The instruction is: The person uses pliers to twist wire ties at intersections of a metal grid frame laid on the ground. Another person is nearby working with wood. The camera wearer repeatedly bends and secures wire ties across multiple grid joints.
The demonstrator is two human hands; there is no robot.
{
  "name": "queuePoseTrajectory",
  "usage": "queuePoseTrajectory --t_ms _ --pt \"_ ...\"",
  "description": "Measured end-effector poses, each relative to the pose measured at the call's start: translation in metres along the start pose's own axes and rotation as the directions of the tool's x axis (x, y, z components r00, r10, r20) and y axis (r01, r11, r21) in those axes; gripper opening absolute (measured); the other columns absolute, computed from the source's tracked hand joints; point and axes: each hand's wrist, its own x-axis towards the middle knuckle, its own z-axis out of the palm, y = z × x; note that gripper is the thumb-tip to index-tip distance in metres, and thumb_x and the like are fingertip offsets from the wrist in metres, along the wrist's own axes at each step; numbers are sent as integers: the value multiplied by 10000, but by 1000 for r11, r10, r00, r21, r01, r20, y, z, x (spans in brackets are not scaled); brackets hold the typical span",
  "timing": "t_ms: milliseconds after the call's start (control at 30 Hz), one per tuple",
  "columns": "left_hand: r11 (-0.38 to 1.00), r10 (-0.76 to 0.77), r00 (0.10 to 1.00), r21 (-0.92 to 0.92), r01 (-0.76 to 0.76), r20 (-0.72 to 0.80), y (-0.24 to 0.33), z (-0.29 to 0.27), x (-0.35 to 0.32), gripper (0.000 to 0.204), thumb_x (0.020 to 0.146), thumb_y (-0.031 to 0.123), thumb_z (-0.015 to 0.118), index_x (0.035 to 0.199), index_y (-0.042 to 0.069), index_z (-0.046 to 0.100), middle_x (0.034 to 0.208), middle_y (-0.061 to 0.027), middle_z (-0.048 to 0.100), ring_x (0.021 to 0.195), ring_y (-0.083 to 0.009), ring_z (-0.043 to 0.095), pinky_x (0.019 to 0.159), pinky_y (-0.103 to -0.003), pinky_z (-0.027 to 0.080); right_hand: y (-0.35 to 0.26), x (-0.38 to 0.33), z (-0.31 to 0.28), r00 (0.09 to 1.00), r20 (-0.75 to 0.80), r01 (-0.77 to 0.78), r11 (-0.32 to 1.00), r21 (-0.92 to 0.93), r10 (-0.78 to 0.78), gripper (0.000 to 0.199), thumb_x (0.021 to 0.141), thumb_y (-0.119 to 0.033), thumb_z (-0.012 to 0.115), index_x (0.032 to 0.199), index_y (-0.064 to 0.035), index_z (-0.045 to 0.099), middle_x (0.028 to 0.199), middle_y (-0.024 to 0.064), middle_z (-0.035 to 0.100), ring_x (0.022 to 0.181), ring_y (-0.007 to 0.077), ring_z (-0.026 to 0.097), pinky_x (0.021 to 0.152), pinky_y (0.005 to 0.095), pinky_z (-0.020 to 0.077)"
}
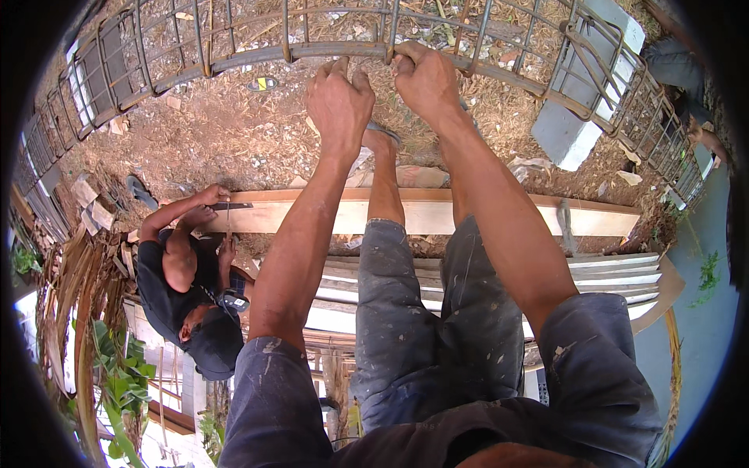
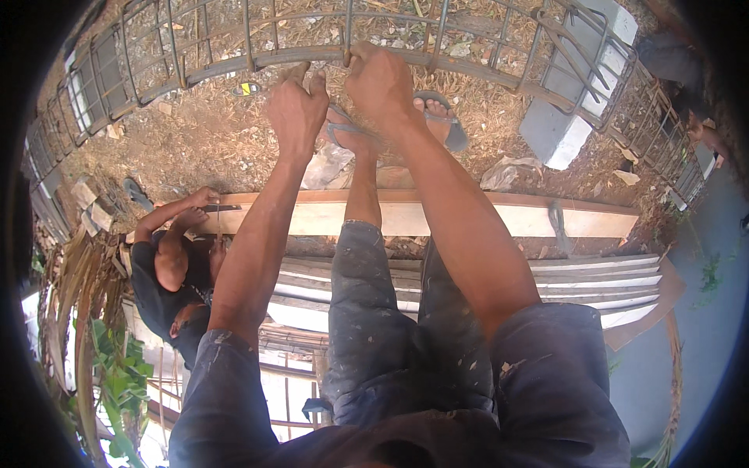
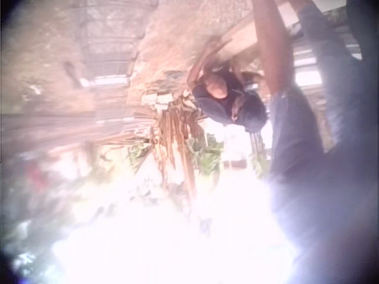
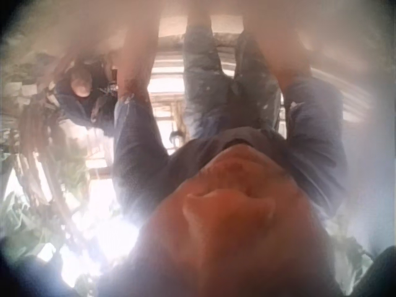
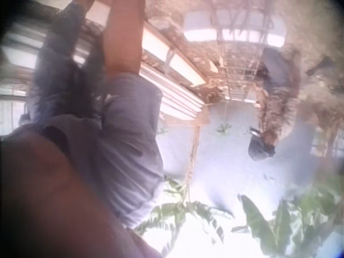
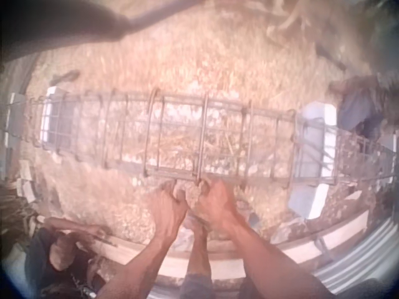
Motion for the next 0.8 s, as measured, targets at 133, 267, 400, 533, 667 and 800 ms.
queuePoseTrajectory --t_ms 133,267,400,533,667,800 --pt "960 -40 988 -268 80 153 3 13 -8 251 860 194 595 991 16 713 998 -209 691 922 -392 647 784 -440 498 8 -7 9 986 -123 120 992 37 -115 253 845 -93 542 1039 -26 690 891 200 695 799 352 667 753 399 523" --pt "834 -144 890 -431 345 433 8 6 -6 310 889 235 624 1037 -29 694 854 -135 711 783 -226 653 759 -313 482 21 -59 39 954 -276 154 980 128 -114 284 830 -55 554 1085 -4 669 953 202 675 819 365 658 738 421 522" --pt "677 -154 794 -522 518 588 -2 -9 8 286 861 228 676 1004 -18 705 823 -64 688 781 -147 621 743 -284 465 35 -69 61 972 -205 130 988 79 -111 327 838 -28 533 1153 -11 616 945 203 644 830 392 637 725 473 511" --pt "757 -138 836 -488 435 531 10 -9 14 225 824 191 716 930 -7 725 633 -23 629 592 -118 545 548 -280 431 17 -72 83 997 -75 11 979 203 4 312 824 16 519 1134 31 556 954 223 634 833 421 621 735 494 496" --pt "796 -140 803 -417 439 579 -2 1 10 218 824 233 729 911 33 743 567 -33 598 503 -188 542 502 -357 426 -27 -100 54 996 89 -48 955 291 23 267 772 55 555 1036 82 529 943 287 612 897 449 604 761 506 472" --pt "996 84 961 -36 -77 265 14 9 -7 194 876 223 621 912 47 693 673 -131 654 550 -313 620 520 -434 472 19 -113 24 980 45 171 933 315 -195 360 785 -63 632 1130 32 600 1081 236 623 985 419 591 885 488 442"
